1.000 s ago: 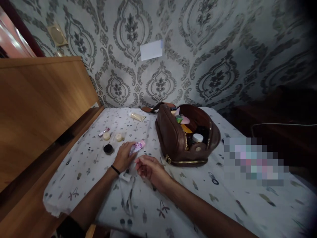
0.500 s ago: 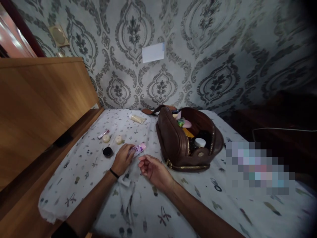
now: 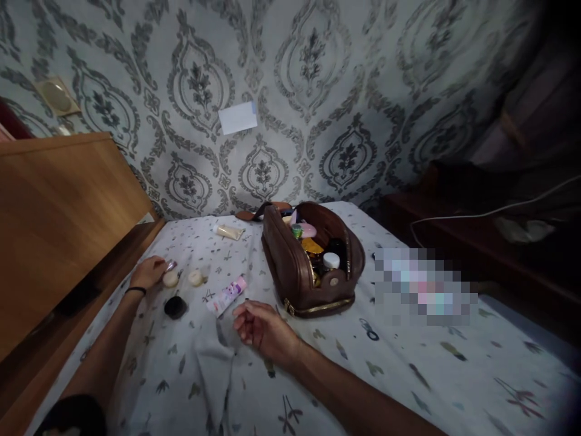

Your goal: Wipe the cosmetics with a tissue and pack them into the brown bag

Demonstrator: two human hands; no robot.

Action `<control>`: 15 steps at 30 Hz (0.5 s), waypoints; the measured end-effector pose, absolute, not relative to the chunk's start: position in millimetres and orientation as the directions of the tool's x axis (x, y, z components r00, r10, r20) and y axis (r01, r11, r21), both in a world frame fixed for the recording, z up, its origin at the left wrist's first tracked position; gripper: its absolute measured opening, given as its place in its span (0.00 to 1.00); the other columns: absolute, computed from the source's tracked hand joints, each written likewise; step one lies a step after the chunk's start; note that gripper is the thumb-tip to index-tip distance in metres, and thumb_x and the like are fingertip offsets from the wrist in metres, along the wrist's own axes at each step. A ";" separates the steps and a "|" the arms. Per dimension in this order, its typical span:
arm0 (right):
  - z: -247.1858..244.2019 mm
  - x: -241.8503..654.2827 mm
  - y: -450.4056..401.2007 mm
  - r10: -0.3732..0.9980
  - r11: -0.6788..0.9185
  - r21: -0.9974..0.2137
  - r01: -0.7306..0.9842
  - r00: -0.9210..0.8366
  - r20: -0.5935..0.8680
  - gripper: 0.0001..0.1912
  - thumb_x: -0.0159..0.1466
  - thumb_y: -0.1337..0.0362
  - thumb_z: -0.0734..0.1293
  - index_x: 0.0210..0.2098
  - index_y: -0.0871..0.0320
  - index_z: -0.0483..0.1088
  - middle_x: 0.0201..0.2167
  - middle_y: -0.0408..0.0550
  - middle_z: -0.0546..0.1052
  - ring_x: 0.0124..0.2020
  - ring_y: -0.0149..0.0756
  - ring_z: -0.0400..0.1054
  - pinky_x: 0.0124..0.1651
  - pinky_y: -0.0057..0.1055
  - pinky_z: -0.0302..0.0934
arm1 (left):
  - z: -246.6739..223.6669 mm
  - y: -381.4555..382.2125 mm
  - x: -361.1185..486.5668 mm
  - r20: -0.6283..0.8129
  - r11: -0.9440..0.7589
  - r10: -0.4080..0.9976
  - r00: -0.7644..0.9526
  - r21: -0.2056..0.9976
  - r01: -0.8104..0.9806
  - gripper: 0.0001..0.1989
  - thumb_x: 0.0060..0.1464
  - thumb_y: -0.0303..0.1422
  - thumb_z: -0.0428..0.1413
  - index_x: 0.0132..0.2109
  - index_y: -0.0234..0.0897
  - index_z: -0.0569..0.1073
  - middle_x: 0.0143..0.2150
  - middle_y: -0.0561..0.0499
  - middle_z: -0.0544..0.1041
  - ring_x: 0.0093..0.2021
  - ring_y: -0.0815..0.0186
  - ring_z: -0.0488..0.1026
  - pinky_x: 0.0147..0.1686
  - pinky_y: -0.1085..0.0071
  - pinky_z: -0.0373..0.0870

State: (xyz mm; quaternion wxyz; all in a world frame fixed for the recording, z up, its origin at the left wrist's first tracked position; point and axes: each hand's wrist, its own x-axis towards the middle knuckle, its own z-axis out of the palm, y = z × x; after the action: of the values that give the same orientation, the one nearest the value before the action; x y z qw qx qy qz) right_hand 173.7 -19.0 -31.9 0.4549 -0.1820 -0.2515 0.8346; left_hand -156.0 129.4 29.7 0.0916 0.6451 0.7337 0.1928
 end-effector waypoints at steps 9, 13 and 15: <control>-29.1 176.4 -22.5 0.840 -0.478 -0.565 -0.673 -0.538 -0.070 0.17 0.53 0.54 0.75 0.33 0.64 0.76 0.24 0.45 0.78 0.20 0.26 0.68 0.21 0.23 0.53 | 25.6 154.4 -159.6 -0.065 0.070 0.997 -0.048 0.399 0.914 0.18 0.34 0.50 0.56 0.23 0.39 0.72 0.21 0.52 0.74 0.28 0.60 0.71 0.26 0.70 0.62; -28.8 177.6 -21.1 0.835 -0.476 -0.562 -0.677 -0.548 -0.048 0.17 0.54 0.56 0.75 0.34 0.64 0.76 0.24 0.45 0.79 0.20 0.26 0.69 0.22 0.23 0.54 | 47.4 147.7 -148.2 0.095 0.037 0.991 -0.095 0.489 0.871 0.17 0.33 0.50 0.57 0.24 0.40 0.74 0.23 0.50 0.75 0.30 0.58 0.72 0.26 0.69 0.63; -28.9 177.9 -20.1 0.842 -0.469 -0.561 -0.683 -0.538 -0.050 0.17 0.55 0.56 0.75 0.34 0.65 0.76 0.24 0.45 0.79 0.20 0.26 0.69 0.22 0.23 0.55 | 61.0 129.8 -129.5 0.221 -0.027 0.967 -0.130 0.591 0.807 0.18 0.34 0.49 0.58 0.27 0.40 0.74 0.23 0.51 0.74 0.29 0.60 0.71 0.27 0.69 0.64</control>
State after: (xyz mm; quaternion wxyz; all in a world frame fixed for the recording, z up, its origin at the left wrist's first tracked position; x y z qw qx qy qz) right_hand 177.9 -20.1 -28.9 0.4528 -0.1618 -0.2460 0.8416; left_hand -129.5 129.8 61.0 0.1298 0.6467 0.6854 0.3083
